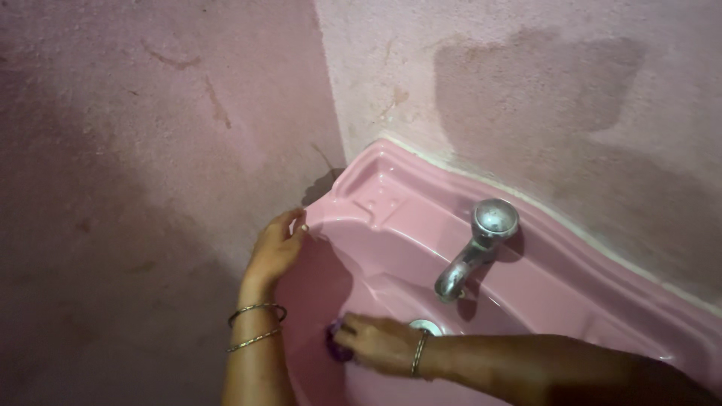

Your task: The person wipes the surfaces of a pink corner sink and a metal faucet with a purple cloth.

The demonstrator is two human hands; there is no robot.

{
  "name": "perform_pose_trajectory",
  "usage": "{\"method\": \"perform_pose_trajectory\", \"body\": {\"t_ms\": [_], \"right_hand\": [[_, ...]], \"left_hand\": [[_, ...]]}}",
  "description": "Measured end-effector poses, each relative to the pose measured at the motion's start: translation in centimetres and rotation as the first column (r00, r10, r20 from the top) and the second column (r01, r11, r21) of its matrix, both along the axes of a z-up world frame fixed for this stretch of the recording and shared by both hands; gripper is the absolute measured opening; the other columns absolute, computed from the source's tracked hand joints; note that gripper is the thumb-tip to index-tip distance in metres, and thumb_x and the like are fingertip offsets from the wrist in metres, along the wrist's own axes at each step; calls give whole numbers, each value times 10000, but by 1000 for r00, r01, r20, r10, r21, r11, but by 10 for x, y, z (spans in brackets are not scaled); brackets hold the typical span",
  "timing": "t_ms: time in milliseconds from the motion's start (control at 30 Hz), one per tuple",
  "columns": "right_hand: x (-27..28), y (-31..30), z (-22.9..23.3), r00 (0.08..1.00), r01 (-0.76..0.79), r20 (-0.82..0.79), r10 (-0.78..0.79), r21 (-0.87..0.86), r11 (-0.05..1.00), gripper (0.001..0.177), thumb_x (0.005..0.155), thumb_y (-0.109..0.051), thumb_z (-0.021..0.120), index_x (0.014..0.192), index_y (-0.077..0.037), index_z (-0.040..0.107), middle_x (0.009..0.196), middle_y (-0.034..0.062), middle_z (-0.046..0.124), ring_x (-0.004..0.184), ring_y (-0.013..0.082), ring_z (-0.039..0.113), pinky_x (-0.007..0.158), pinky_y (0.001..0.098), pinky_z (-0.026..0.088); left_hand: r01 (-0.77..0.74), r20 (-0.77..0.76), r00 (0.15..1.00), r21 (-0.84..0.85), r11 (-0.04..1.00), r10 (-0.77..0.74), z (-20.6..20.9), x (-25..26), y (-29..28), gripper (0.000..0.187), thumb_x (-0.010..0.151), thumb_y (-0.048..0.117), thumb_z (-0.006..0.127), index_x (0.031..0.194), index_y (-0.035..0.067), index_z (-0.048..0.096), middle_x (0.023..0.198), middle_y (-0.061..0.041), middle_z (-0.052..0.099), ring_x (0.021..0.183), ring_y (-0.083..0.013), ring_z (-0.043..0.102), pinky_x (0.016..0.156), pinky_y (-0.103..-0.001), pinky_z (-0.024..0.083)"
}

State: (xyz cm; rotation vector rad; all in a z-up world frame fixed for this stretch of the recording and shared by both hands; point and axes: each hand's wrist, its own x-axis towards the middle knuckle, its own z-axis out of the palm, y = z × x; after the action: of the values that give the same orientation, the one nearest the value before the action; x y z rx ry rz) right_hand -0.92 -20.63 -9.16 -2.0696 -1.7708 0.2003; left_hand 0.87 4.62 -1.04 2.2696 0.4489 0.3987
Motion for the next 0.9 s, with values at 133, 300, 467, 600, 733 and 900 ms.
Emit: {"method": "perform_pose_trajectory", "body": {"t_ms": [133,300,467,600,733,900], "right_hand": [[37,4,-18,947,296,158,-280,-90,951,321,997,-116,561,1271,51,558,1179,258,604,983,375,669,772,450,601],[41,1,-20,913,346,256,-316,-79,935,306,879,-47,560,1178,13,596,1189,256,599,1065,388,648,876,453,582],[-6,-4,17,938,248,-188,-291,-223,943,397,893,-95,613,1268,2,526,1228,215,515,1041,365,631,906,447,559],[-23,-5,21,991,-23,-128,31,61,998,417,922,-136,675,1311,-31,563,1214,210,517,1068,382,609,883,469,549],[7,0,13,963,108,-221,-153,-204,973,361,923,-190,610,1269,-97,574,1235,194,586,1096,358,638,891,449,567],[55,-2,-12,826,127,560,-62,-77,989,373,839,-170,597,1184,-29,609,1213,262,607,1144,357,616,905,399,579]], "left_hand": [[-43,-51,998,-18,999,42,5,0,-2,423,959,273,615,1355,129,649,1291,-129,706,1098,-289,695,972,-395,523],[0,14,1000,-81,997,1,-9,-4,3,430,945,239,609,1353,103,634,1327,-128,690,1178,-278,670,1006,-388,497],[78,124,990,-69,995,-69,-24,3,14,422,941,222,612,1337,78,641,1319,-141,702,1205,-268,667,1012,-378,495],[1,7,1000,-44,999,-1,-16,6,13,450,925,242,621,1360,129,637,1249,-146,726,1130,-281,699,984,-381,519],[-1,-12,1000,-31,1000,0,-8,8,3,464,899,238,635,1353,143,636,1240,-145,730,1144,-284,696,992,-384,512],[-13,-11,1000,-58,998,12,-7,3,2,451,936,254,634,1371,135,632,1269,-171,712,1186,-298,677,1014,-385,504]]}}
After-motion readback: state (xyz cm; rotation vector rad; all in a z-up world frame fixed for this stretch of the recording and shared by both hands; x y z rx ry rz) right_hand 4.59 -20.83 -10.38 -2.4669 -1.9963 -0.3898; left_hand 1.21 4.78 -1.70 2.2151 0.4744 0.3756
